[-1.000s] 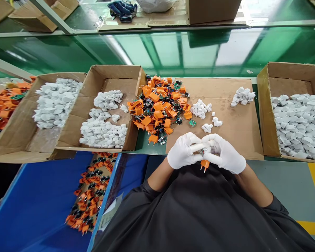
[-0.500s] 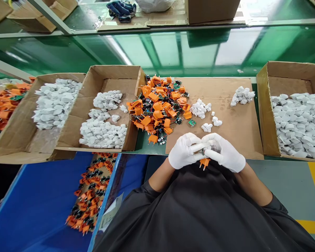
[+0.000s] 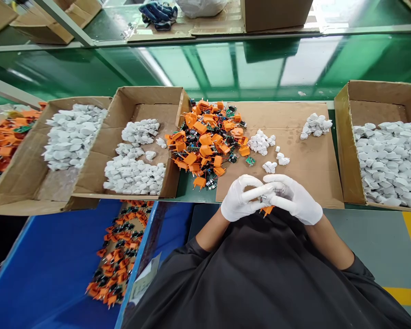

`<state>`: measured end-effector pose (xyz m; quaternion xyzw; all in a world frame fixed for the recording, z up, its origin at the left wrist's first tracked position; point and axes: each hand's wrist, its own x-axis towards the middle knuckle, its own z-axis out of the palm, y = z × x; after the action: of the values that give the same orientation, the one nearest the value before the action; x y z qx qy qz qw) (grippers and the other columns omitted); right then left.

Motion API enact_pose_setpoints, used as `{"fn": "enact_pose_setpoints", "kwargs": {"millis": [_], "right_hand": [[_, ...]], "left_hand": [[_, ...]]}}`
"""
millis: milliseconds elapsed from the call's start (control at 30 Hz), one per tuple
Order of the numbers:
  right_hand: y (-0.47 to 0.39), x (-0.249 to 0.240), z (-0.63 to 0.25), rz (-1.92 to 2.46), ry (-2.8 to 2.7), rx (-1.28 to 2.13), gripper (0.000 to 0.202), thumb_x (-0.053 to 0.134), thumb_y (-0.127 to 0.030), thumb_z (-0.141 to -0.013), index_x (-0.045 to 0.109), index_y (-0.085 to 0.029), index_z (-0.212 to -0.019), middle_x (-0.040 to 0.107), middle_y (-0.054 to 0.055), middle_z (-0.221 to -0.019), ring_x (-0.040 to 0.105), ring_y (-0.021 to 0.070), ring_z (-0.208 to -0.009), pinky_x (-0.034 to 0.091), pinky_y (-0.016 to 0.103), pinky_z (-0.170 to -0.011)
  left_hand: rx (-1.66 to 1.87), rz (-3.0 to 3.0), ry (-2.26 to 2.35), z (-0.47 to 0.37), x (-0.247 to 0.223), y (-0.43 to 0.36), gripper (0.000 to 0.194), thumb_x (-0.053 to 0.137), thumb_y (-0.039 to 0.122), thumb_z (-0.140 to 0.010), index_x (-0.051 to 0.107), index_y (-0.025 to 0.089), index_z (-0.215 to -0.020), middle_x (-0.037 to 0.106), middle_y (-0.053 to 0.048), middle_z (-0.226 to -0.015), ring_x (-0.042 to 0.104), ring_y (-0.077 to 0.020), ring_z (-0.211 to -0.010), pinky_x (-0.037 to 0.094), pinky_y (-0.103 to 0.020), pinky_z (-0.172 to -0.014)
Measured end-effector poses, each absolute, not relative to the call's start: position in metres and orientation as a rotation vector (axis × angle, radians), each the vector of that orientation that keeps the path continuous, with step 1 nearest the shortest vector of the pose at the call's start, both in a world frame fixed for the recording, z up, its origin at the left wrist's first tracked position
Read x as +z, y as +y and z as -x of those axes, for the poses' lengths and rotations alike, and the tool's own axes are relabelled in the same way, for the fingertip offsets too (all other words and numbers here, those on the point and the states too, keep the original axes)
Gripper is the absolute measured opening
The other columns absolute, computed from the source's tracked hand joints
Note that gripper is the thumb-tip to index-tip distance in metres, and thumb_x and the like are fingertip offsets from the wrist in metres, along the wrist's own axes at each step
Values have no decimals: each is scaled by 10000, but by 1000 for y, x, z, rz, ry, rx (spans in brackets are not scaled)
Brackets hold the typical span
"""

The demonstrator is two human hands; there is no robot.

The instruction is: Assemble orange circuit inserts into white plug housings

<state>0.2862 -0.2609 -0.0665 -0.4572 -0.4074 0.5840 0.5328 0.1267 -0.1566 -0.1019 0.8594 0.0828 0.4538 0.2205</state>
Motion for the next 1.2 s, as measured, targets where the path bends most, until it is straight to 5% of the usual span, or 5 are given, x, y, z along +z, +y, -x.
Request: {"fn": "enact_pose_setpoints", "kwargs": {"millis": [167,400,700,1067,1200], "right_hand": [[-260,-66,-283,1111,-928,1400,420,758,-343,-801,573,-222,-1157,718,26,-934,692,140,-791,595,290,-748],[-261,-69,-278,1281,-934,1248,356,731,-393,-820,630,-205,-1105,721,55,-1020,695,176,-900,578,292,-805],[-263,-64,-282,1150,-950,1392,460,702,-384,-852,579,-222,-1265,719,78,-1187,703,206,-1059,575,336,-922],[-253,-65,-266,1192,-668,1319,415,812,-390,-740,686,-202,-1088,771,32,-886,726,172,-803,598,289,-757],[-252,-66,-267,1150,-742,1279,353,714,-458,-834,705,-207,-1082,742,15,-793,681,140,-650,590,278,-655]], "left_hand": [[1318,-2366,156,-127,-103,-155,517,680,328,-874,482,284,-1348,656,-14,-903,657,-136,-822,556,-264,-734],[1365,-2423,118,-130,-103,-157,419,698,287,-857,553,262,-1249,645,-7,-868,666,-143,-835,562,-268,-735],[1319,-2160,268,-125,-106,-158,351,756,353,-797,650,270,-1121,662,-11,-871,656,-144,-800,553,-266,-698],[1171,-1886,341,-129,-116,-158,377,789,526,-705,727,257,-961,661,-26,-887,643,-174,-828,520,-309,-745],[909,-1374,541,-134,-118,-170,424,721,601,-725,715,189,-827,627,-57,-888,602,-184,-782,503,-338,-714]]}}
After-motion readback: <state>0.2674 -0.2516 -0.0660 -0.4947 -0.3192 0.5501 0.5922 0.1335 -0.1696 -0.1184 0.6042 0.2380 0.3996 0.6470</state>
